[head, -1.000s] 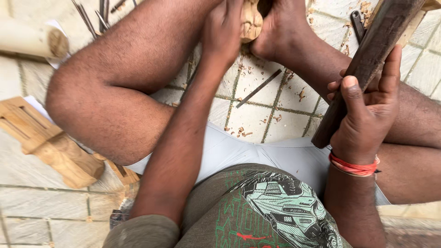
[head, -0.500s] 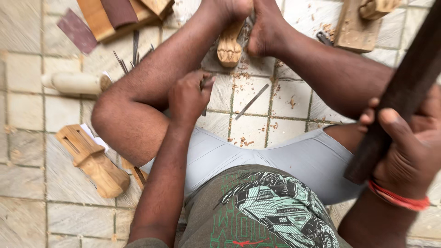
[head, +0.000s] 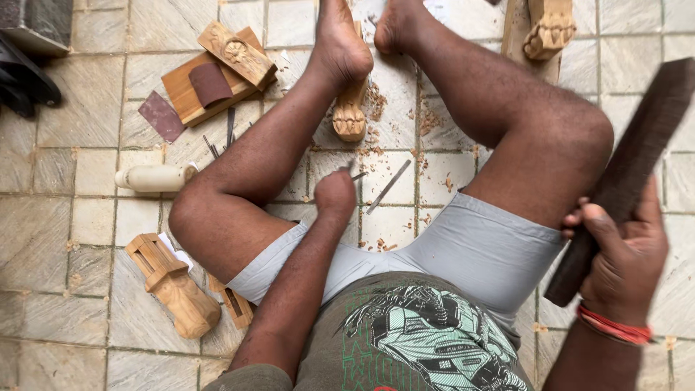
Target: The person carves a small wooden piece shaped like a hand using a chisel and mallet. They repeatedly strike the chisel to remove wood shavings and refine the shape of the fingers and palm.
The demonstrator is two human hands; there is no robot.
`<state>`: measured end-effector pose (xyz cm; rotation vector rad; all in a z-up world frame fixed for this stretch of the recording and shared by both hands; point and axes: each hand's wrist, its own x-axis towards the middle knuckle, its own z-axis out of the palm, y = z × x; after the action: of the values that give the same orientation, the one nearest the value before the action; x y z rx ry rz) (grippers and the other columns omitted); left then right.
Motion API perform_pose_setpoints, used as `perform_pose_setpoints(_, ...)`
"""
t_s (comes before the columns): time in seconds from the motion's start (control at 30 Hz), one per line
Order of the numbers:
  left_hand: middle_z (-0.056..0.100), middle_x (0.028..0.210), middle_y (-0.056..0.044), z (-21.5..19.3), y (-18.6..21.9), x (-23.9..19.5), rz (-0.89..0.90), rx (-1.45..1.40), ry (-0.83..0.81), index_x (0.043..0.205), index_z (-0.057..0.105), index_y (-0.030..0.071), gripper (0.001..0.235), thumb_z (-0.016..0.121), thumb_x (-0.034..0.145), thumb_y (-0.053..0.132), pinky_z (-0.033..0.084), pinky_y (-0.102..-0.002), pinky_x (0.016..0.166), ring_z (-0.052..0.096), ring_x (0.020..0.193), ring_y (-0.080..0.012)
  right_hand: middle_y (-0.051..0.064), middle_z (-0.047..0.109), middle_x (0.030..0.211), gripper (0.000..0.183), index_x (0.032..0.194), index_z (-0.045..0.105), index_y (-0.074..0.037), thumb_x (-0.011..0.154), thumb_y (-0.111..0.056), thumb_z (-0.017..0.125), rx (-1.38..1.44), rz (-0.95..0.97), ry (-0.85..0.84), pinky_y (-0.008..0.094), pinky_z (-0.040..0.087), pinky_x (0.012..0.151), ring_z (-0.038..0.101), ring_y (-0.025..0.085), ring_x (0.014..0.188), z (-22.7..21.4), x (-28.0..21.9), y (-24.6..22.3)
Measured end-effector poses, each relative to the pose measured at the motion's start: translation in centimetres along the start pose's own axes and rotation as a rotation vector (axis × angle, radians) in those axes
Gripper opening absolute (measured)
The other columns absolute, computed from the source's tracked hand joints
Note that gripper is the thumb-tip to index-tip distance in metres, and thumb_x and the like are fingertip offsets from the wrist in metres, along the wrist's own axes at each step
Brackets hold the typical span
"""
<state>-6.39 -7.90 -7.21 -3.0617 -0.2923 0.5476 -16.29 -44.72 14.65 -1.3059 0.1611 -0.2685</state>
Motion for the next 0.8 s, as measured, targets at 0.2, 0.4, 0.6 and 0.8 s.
perform_pose_setpoints(0.2, 0.076, 0.086, -0.01, -0.7, 6.9, -2.3, 0.238, -0.261, -0.006, 0.114, 0.07, 0.008, 0.027, 0.072, 0.095, 0.027, 0.062, -0.041, 0.061, 0.074, 0.071, -0.0219, 0.007, 0.067, 0.114, 0.075, 0.174, 0.027, 0.001, 0.111, 0.006, 0.065, -0.116, -0.028, 0.021, 0.024, 0.058, 0.079, 0.067, 0.011, 0.09, -0.4, 1.2, 3.1)
perform_pose_setpoints(0.4, 0.075, 0.079, -0.007, -6.4, 9.4, -2.9, 0.342, -0.429, 0.031, 0.111, 0.075, 0.016, 0.02, 0.069, 0.094, 0.024, 0.058, -0.039, 0.057, 0.071, 0.064, -0.0183, 0.008, 0.065, 0.123, 0.079, 0.173, 0.018, 0.004, 0.111, 0.002, 0.067, -0.383, -0.099, 0.028, 0.023, 0.057, 0.086, 0.065, 0.01, 0.1, 1.3, 1.9, 2.8)
perform_pose_setpoints(0.6, 0.078, 0.085, 0.002, -16.2, 5.8, -1.3, 0.462, -0.571, 0.432, 0.102, 0.079, 0.022, 0.013, 0.07, 0.093, 0.021, 0.053, -0.024, 0.045, 0.061, 0.053, -0.0034, 0.016, 0.06, 0.142, 0.083, 0.17, 0.017, 0.007, 0.107, 0.0, 0.07, -0.508, -0.189, 0.032, 0.028, 0.055, 0.106, 0.064, 0.016, 0.123, 1.6, 0.7, 2.9)
perform_pose_setpoints(0.8, 0.074, 0.094, 0.002, -27.2, -1.1, 5.2, 0.751, -0.146, 0.93, 0.104, 0.077, 0.021, 0.018, 0.063, 0.097, 0.011, 0.057, -0.028, 0.053, 0.064, 0.063, -0.0074, 0.03, 0.053, 0.153, 0.083, 0.167, 0.02, 0.008, 0.105, -0.002, 0.074, -0.774, -0.43, -0.011, 0.039, 0.051, 0.115, 0.059, 0.034, 0.138, 1.9, 0.6, 2.9)
